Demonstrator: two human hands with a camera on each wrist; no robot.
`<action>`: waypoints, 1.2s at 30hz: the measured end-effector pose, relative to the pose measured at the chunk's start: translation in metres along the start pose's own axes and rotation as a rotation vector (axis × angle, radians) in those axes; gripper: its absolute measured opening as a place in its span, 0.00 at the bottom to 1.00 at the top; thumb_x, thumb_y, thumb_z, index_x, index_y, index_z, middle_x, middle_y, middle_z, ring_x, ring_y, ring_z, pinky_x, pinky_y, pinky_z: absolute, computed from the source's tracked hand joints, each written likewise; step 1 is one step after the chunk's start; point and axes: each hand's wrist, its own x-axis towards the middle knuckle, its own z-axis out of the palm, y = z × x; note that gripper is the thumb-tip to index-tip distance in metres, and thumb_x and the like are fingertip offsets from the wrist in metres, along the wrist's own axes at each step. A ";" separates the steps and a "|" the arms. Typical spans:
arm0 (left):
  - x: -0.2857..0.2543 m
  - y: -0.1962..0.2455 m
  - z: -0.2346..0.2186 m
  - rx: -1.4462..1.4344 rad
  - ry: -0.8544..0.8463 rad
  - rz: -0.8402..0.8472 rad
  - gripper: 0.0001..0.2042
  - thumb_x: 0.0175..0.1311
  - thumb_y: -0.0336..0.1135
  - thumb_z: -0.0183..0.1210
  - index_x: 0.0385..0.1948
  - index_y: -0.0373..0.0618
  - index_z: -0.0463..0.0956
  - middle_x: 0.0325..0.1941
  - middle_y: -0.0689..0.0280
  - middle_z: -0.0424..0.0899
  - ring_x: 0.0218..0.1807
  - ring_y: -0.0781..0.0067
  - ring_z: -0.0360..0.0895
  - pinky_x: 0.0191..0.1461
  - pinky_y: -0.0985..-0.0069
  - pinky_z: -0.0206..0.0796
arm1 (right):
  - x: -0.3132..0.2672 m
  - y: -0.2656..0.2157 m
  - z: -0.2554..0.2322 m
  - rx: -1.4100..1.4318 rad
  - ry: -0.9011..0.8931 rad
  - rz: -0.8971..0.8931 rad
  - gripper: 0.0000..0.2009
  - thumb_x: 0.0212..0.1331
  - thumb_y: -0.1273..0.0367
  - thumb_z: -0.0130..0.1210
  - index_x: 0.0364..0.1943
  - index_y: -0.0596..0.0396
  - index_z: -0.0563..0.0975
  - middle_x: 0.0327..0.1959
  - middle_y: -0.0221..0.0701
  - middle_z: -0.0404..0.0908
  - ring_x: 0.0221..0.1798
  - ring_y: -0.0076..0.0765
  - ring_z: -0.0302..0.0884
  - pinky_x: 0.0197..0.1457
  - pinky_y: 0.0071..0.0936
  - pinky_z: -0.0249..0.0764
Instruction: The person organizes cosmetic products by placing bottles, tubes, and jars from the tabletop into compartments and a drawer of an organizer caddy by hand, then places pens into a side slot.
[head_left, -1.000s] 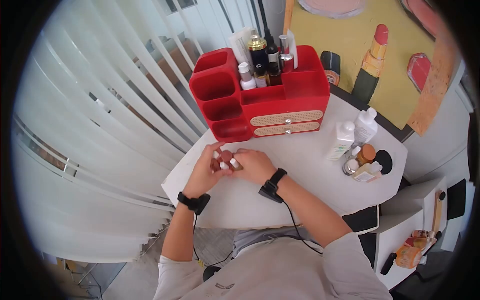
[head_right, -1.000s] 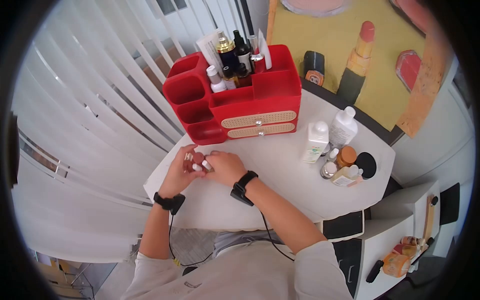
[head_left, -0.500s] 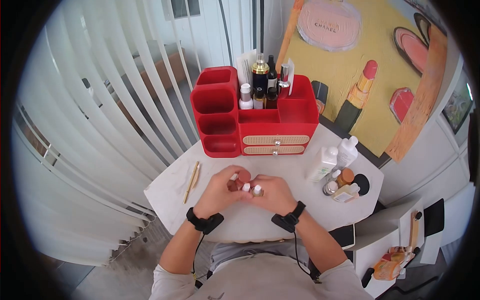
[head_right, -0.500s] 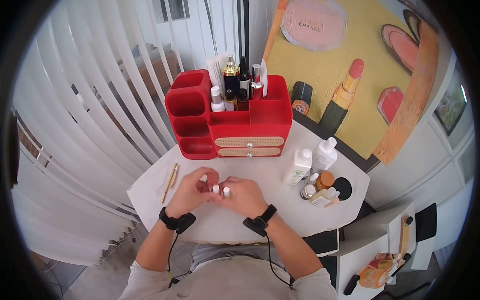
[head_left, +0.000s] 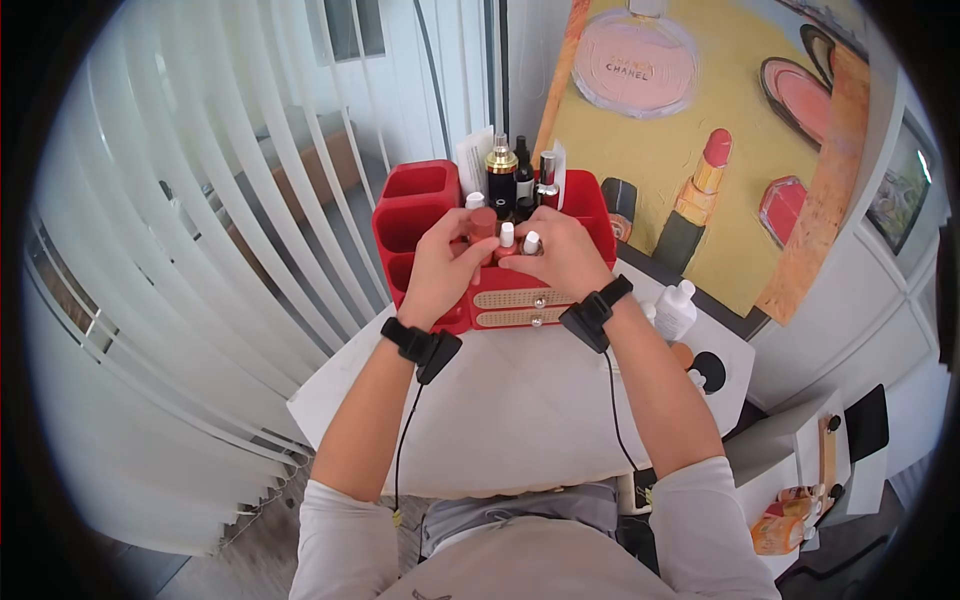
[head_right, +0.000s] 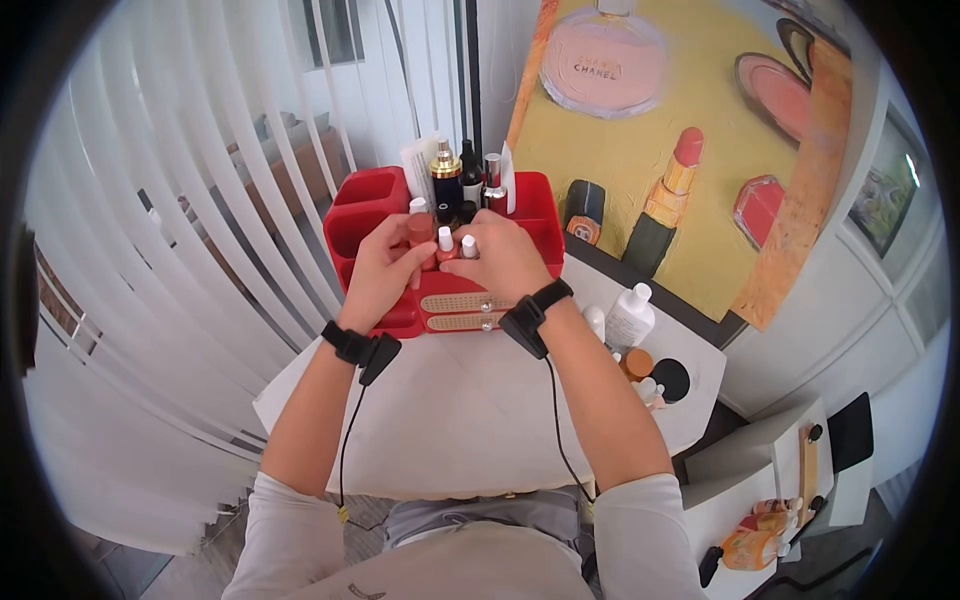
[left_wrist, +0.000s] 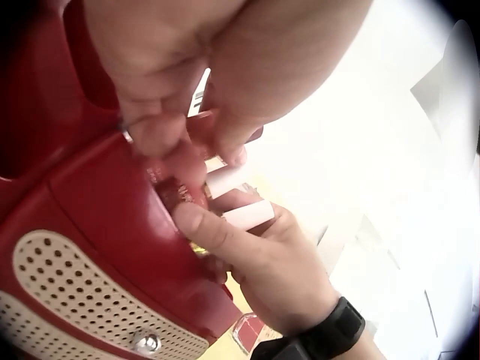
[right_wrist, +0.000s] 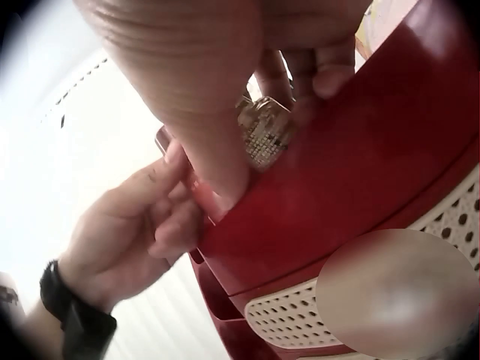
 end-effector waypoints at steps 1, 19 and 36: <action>0.000 0.000 0.001 -0.001 -0.004 0.002 0.15 0.72 0.24 0.64 0.57 0.35 0.75 0.40 0.63 0.87 0.30 0.81 0.80 0.32 0.82 0.71 | 0.002 0.003 0.000 -0.003 0.004 0.002 0.18 0.51 0.64 0.79 0.44 0.56 0.88 0.36 0.36 0.81 0.36 0.42 0.80 0.42 0.36 0.77; -0.033 -0.026 0.004 0.329 0.150 0.122 0.35 0.58 0.14 0.70 0.70 0.41 0.67 0.50 0.67 0.81 0.35 0.87 0.75 0.38 0.87 0.69 | -0.054 -0.004 0.025 -0.112 0.231 0.002 0.40 0.51 0.77 0.72 0.73 0.54 0.68 0.68 0.42 0.71 0.68 0.55 0.73 0.70 0.45 0.73; -0.055 -0.029 0.007 0.158 0.296 0.224 0.31 0.63 0.18 0.68 0.69 0.43 0.69 0.50 0.66 0.84 0.36 0.84 0.77 0.41 0.83 0.73 | -0.069 -0.034 -0.076 -0.253 0.224 -0.130 0.37 0.53 0.73 0.74 0.70 0.57 0.72 0.66 0.45 0.77 0.64 0.52 0.78 0.68 0.39 0.77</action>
